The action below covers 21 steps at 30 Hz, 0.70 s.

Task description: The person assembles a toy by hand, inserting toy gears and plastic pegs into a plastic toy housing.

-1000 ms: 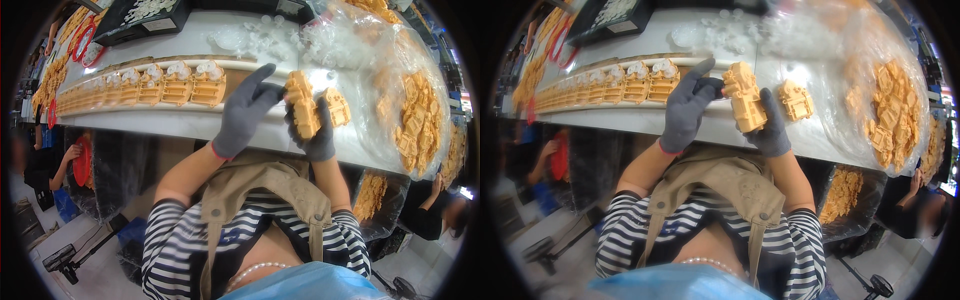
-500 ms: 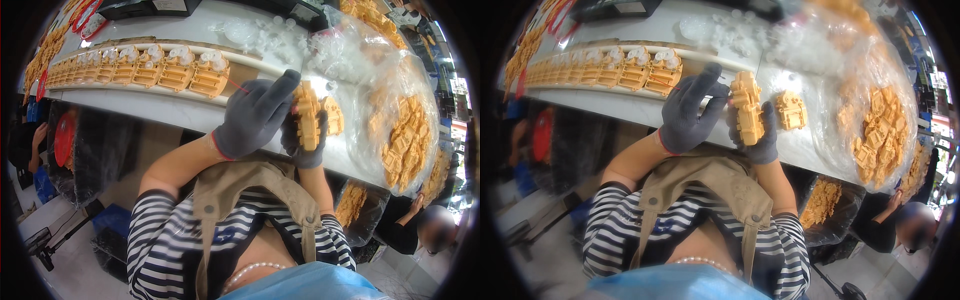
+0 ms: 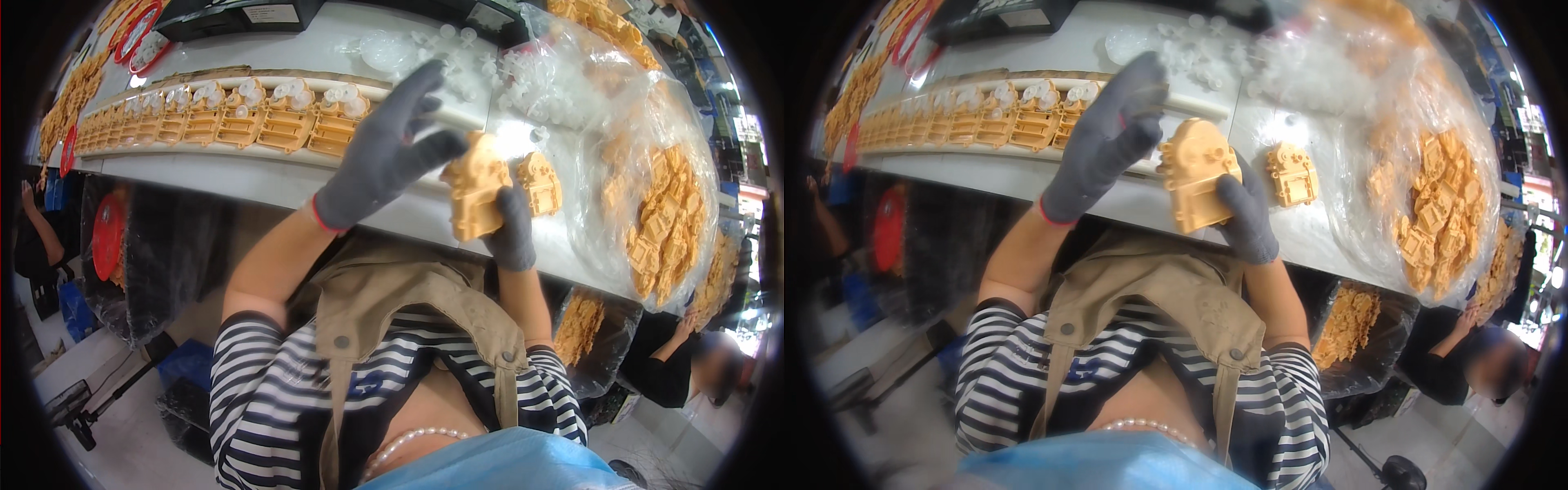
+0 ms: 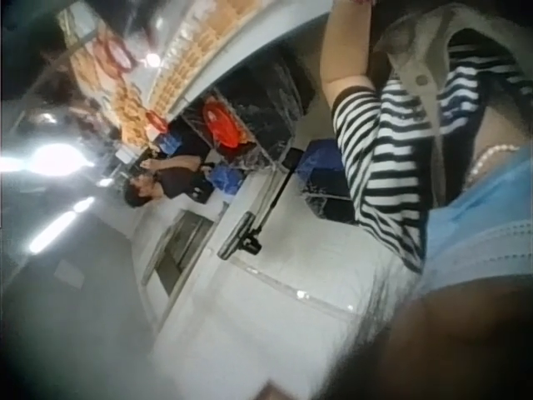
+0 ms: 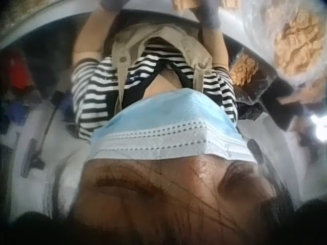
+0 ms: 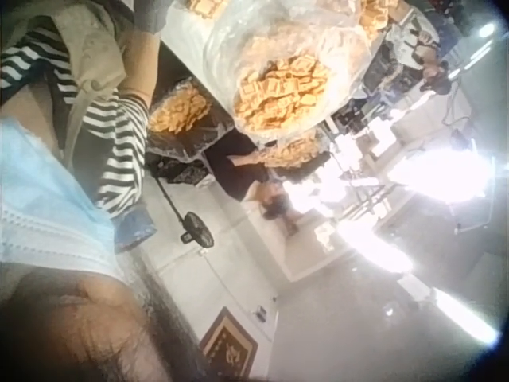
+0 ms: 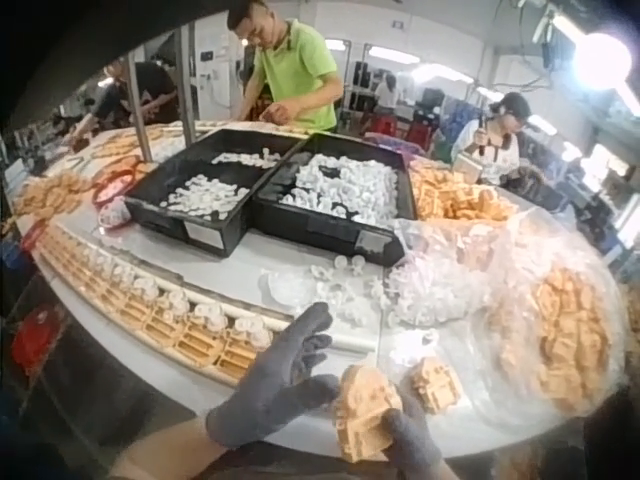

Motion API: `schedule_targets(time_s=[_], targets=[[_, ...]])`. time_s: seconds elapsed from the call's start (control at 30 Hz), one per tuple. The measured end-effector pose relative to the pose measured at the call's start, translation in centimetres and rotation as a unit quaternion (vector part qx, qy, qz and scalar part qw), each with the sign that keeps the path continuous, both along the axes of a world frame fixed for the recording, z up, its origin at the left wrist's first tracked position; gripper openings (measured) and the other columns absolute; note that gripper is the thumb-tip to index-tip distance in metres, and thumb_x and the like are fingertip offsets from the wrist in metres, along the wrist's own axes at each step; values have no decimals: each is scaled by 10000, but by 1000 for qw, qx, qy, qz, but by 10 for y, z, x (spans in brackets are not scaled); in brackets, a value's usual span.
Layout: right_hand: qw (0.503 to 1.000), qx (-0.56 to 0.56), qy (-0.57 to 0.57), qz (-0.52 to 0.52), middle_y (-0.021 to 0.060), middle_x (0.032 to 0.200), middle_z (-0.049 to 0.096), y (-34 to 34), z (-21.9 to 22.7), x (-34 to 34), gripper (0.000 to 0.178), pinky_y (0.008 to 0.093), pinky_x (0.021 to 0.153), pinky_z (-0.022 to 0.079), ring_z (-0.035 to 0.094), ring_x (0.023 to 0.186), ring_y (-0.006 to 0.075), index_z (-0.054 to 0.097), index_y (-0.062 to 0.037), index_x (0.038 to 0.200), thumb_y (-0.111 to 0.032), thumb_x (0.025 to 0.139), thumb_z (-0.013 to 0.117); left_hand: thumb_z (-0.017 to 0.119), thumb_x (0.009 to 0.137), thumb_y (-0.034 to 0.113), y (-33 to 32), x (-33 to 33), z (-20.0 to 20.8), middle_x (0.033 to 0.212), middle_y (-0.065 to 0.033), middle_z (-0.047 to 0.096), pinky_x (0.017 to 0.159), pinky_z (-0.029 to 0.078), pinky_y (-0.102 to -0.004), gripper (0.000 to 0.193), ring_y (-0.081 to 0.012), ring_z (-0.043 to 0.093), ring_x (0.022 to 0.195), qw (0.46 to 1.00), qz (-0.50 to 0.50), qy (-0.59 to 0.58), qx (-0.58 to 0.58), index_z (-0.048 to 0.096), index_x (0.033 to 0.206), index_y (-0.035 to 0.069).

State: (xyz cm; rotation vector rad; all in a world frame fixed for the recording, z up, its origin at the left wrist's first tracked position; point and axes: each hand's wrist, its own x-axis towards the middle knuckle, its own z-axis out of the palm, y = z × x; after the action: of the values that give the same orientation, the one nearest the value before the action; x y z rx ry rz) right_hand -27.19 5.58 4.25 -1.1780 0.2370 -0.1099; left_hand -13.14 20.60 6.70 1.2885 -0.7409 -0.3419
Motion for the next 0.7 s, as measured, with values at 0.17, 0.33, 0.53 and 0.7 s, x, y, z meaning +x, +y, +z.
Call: schedule_targets(time_s=[0.17, 0.33, 0.53, 0.7], targets=[[978, -197, 38, -61, 101, 1087, 612, -1, 18, -3, 627, 278, 838, 504, 606, 958, 145, 499, 25, 1215, -287, 744, 772, 724, 874, 205, 3, 3, 17, 1281, -109, 565, 955, 476, -304, 638, -170, 575, 1102, 959, -229, 14, 169, 427, 1394, -16], [979, -110, -77, -155, 73, 1039, 604, 11, 9, -2, 583, 278, 828, 501, 597, 939, 141, 513, 15, 1185, -216, 724, 784, 723, 875, 173, 2, -21, 5, 1189, -93, 595, 902, 499, -275, 564, -138, 584, 1046, 981, -166, 88, 54, 471, 1348, -2], [971, -202, -59, -114, 73, 1040, 588, 3, 22, -16, 587, 274, 814, 485, 572, 942, 134, 526, 10, 1160, -236, 703, 800, 757, 841, 203, 7, -24, 14, 1197, -96, 597, 922, 494, -290, 527, -155, 581, 1091, 968, -202, 96, 110, 509, 1260, 1], [969, -115, -149, -157, 69, 995, 593, 5, 17, -15, 560, 277, 797, 481, 573, 898, 134, 550, 6, 1153, -232, 712, 800, 681, 825, 69, 9, -33, 14, 1139, -86, 618, 904, 495, -299, 437, -139, 593, 1042, 972, -187, 97, 103, 534, 1231, 7]])
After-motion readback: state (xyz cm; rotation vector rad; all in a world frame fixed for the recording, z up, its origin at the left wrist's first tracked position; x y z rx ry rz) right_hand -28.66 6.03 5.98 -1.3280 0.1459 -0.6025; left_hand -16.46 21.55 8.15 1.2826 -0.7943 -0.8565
